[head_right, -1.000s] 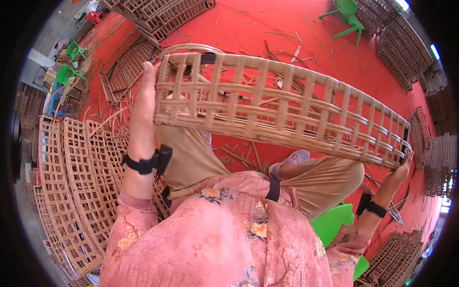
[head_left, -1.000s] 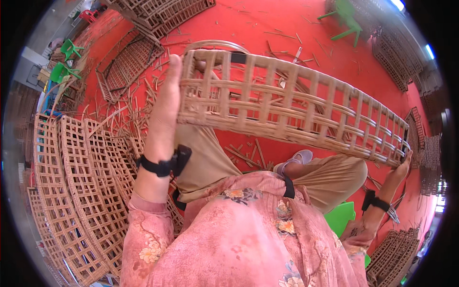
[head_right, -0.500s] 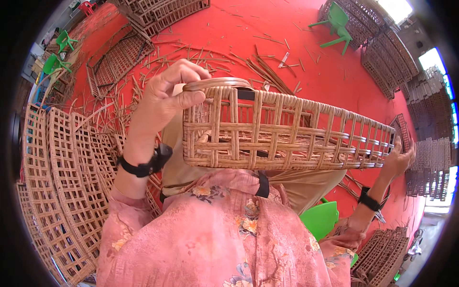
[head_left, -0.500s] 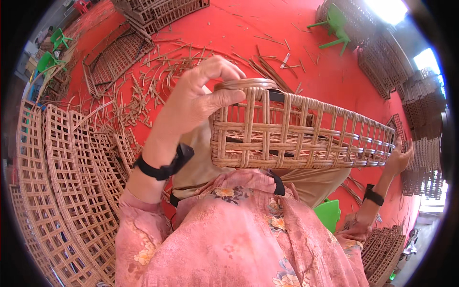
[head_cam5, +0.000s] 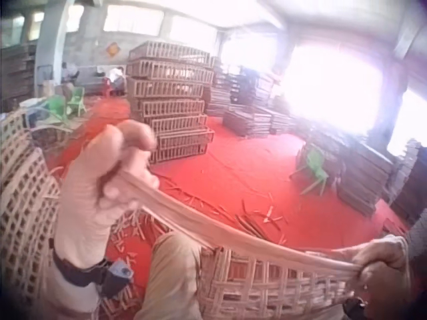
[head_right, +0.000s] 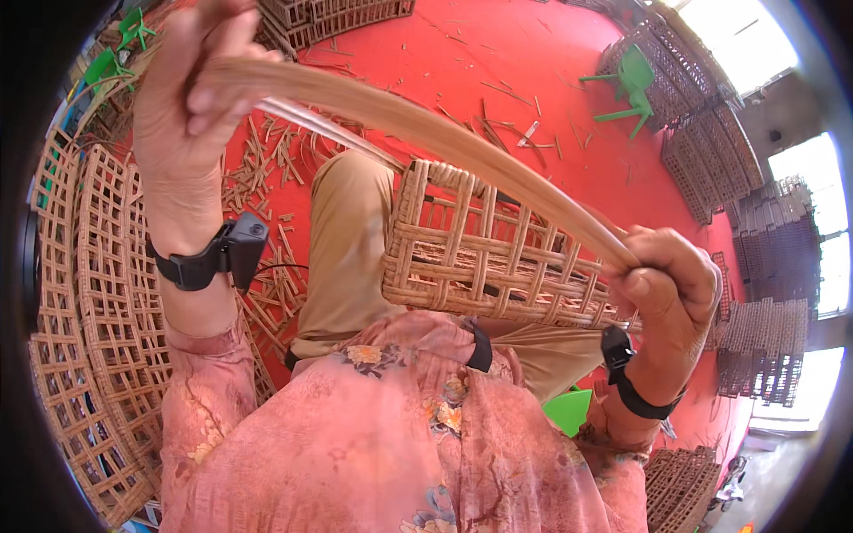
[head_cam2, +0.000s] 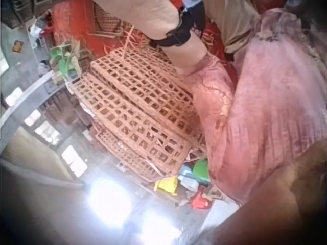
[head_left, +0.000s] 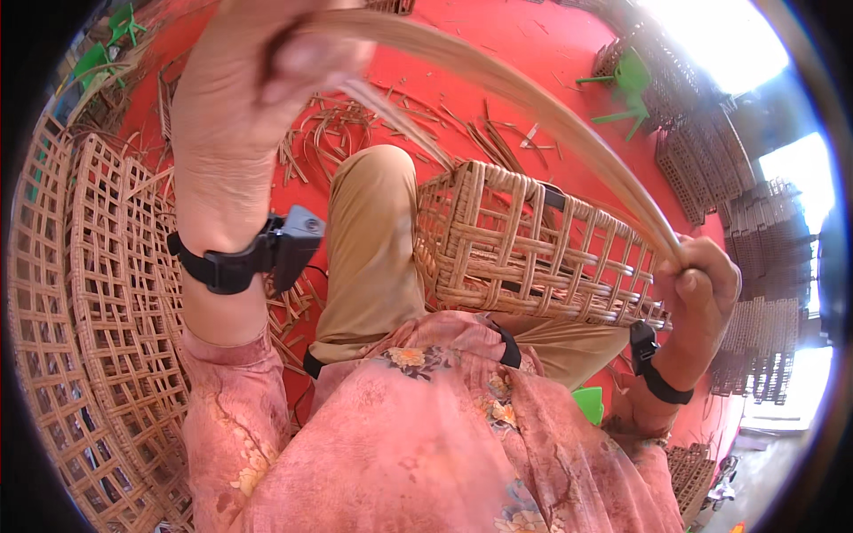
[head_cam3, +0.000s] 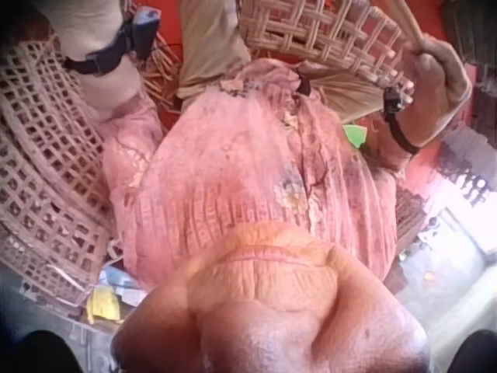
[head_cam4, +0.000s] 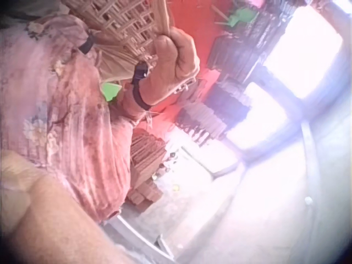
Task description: Weaving thin bamboo or wood strips around a rectangular frame to create furniture components.
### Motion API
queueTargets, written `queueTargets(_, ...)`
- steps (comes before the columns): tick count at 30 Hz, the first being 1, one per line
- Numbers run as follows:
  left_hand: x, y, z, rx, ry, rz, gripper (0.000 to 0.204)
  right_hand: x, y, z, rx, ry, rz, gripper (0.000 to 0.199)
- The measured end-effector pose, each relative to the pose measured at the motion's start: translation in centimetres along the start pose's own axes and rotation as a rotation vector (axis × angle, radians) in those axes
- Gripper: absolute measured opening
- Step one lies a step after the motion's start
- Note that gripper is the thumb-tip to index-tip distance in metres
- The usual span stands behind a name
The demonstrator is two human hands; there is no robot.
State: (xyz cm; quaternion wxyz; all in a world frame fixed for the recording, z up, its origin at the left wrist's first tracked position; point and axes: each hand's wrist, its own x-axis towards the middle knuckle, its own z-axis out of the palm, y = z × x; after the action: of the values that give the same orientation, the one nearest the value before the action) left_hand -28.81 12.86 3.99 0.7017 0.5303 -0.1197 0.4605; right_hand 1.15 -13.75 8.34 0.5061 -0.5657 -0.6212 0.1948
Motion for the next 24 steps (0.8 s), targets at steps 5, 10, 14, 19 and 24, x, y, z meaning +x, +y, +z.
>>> queueTargets(5,-5.8,-0.7,-9.2,-0.359,0.161,0.136,0.038,-0.4,0.2,-4.1,-0.301,-0.044,0.139,0.018)
queueTargets(10,-10.0,-5.1,-12.5,-0.559,0.413,0.139,0.036,-0.5,0.4,-5.1,-0.378,-0.109,0.317,0.011)
queueTargets(14,-11.7,-6.5,-14.1,-0.662,0.582,0.194,0.042,-0.3,0.6,-4.2,-0.376,-0.195,0.395,0.009)
queueTargets(19,-15.4,-6.8,-17.2,-0.699,0.742,0.223,0.056,0.5,1.1,-2.7,-0.387,-0.245,0.472,0.009)
queueTargets(24,-19.5,-7.1,-18.9,-0.665,0.928,0.267,0.062,1.0,1.8,-1.2,-0.353,-0.31,0.466,0.01)
